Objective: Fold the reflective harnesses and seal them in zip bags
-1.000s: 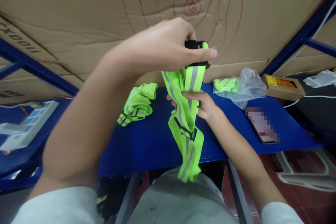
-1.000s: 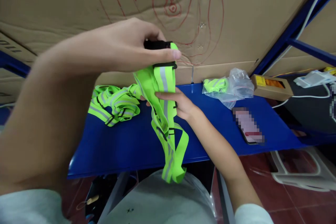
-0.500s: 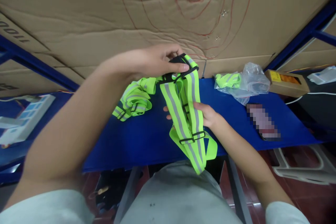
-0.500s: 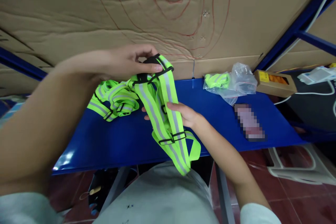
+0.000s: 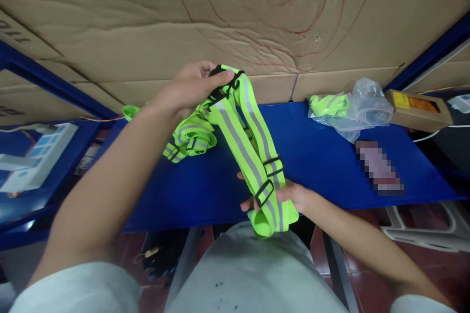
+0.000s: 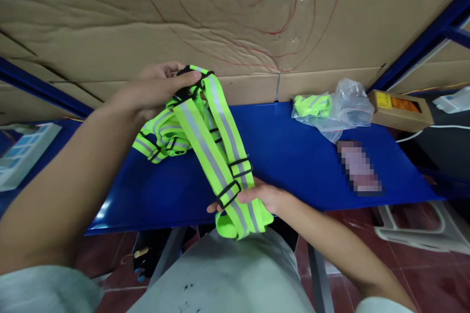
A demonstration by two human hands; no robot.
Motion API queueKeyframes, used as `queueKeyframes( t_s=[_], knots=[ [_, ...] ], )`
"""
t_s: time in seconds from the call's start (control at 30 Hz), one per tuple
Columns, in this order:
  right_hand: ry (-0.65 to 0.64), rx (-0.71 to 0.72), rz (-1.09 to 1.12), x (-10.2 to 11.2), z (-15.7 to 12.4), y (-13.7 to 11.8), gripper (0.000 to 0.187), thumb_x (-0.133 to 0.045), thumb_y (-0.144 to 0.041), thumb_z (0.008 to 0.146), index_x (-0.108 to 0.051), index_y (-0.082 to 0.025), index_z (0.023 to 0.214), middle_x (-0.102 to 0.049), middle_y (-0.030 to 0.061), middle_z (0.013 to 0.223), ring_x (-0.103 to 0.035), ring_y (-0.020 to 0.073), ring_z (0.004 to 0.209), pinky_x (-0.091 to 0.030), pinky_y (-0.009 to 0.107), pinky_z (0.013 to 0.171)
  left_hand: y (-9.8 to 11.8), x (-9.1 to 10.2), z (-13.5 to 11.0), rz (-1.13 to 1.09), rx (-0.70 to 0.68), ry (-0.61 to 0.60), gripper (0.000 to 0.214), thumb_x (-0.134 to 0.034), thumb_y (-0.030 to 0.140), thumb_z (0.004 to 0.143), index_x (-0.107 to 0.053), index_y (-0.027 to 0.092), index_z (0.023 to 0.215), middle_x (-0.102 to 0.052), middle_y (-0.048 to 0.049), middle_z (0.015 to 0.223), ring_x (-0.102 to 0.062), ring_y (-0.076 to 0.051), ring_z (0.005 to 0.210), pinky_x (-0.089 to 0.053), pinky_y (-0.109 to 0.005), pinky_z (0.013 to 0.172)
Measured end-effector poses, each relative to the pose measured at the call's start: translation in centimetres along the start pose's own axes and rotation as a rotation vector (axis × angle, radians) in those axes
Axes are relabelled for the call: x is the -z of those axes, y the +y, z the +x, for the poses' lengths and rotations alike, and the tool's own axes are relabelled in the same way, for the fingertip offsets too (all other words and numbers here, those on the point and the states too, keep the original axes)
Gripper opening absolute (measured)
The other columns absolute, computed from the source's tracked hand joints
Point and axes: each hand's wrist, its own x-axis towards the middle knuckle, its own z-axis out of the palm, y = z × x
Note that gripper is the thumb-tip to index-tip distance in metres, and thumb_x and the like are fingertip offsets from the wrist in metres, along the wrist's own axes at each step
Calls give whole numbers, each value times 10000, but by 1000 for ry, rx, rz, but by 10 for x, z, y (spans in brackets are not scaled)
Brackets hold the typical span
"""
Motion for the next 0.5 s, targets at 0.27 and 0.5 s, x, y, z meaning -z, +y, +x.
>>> queueKeyframes(
  t_s=[0.27, 0.5],
  knots=[
    [319, -216, -50, 4, -51, 1, 601, -959, -233, 475, -736, -107, 1018, -771, 75, 848, -731, 186, 674, -647, 297, 663, -58, 16, -17, -141, 73, -30, 302, -822, 406, 814, -713, 166, 961, -732, -19, 893, -645, -129, 782, -503, -247, 727],
    [566, -317, -225, 23, -76, -48, 689, -956, -201, 507, -720, -160, 1153, -787, 49, 914, -756, 201, 749, -649, 298, 674, -90, 14, -29, -107, 129, 114, 452, -847, 539, 736, -670, 181, 949, -670, 58, 799, -576, -106, 768, -457, -243, 713]
  ],
)
